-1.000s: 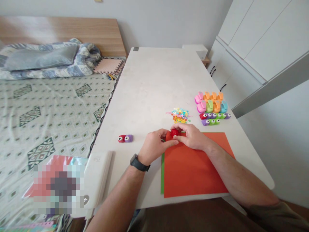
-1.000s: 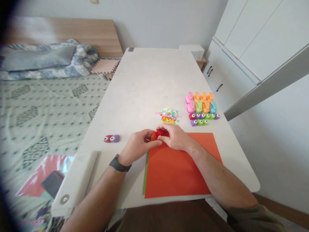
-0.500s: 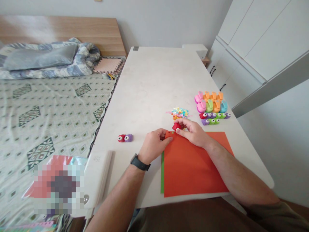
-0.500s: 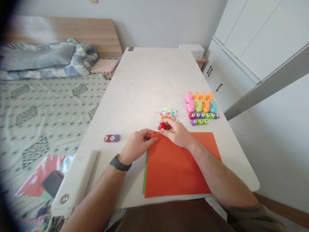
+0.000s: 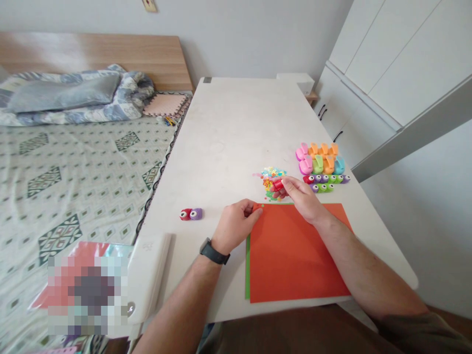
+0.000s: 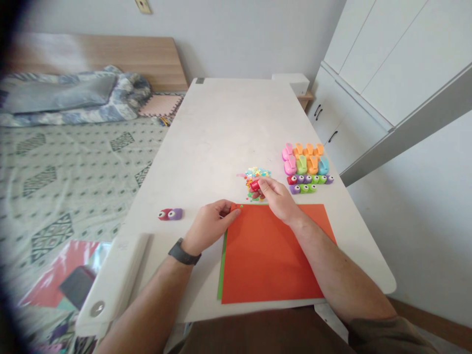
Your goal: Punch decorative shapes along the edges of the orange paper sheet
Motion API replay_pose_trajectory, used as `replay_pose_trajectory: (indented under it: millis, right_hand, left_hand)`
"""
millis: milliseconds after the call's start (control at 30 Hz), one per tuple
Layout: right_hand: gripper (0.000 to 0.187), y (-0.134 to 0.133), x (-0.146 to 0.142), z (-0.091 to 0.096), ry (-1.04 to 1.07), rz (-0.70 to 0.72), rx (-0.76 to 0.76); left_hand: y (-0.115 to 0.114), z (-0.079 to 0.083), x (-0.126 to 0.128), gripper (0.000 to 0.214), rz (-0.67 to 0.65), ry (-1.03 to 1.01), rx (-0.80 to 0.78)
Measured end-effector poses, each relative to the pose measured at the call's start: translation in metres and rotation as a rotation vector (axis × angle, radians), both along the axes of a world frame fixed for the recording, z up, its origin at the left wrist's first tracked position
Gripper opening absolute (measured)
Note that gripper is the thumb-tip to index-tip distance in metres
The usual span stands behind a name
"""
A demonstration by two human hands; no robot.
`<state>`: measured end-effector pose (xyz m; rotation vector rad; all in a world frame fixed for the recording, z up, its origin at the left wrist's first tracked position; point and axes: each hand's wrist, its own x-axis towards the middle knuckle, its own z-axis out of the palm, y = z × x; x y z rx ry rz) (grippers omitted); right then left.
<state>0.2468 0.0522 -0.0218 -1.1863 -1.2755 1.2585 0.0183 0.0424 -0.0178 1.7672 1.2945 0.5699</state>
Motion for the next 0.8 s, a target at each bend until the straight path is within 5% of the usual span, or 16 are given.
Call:
replay_pose_trajectory:
  millis: [800]
  right_hand:
    - [0.048, 0.0, 0.012, 0.007, -0.351, -0.101, -0.096]
  left_hand:
    - [-0.001, -0.003, -0.001, 0.027, 0.002, 0.005, 0.038]
